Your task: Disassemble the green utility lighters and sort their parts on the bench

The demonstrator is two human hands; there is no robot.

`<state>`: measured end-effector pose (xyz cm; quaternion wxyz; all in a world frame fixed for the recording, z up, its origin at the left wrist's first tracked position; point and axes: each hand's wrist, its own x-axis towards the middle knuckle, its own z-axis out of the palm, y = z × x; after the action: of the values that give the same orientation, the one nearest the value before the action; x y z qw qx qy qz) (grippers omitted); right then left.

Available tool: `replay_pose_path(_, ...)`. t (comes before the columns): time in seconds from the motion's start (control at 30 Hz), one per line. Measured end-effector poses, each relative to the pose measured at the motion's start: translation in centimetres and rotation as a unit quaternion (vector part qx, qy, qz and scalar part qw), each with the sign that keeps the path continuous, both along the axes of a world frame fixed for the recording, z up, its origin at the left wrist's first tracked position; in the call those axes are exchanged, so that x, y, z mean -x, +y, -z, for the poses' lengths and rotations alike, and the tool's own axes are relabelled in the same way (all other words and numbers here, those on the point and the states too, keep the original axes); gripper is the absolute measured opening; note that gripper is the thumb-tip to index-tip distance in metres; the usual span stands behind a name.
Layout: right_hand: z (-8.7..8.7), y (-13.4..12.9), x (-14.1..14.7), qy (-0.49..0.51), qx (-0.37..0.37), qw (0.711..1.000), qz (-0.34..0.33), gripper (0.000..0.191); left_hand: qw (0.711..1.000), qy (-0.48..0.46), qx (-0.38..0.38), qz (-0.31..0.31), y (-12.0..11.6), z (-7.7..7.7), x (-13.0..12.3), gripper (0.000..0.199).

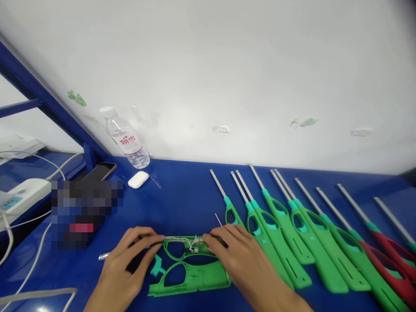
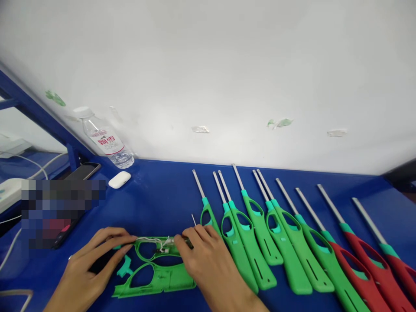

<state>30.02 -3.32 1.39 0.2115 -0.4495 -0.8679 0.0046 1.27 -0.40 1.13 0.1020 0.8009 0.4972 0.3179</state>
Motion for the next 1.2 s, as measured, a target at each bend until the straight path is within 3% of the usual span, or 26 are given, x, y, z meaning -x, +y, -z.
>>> replay_pose_path(0.53, -0.1, 0.1, -0.1, 0.0, -0.007, 1.0, 0.003, 0.063, 0.999, -0.002, 0.006, 0.033, -0.2, 1.1, 0.7, 0.023)
replay_pose_path(1.2, -1.0, -0.1, -0.4, 0.035, 0.008, 0.999, -0.01, 0.059, 1.0, 0.018, -0.003, 0.013, -0.4, 0.6, 0.0, 0.02)
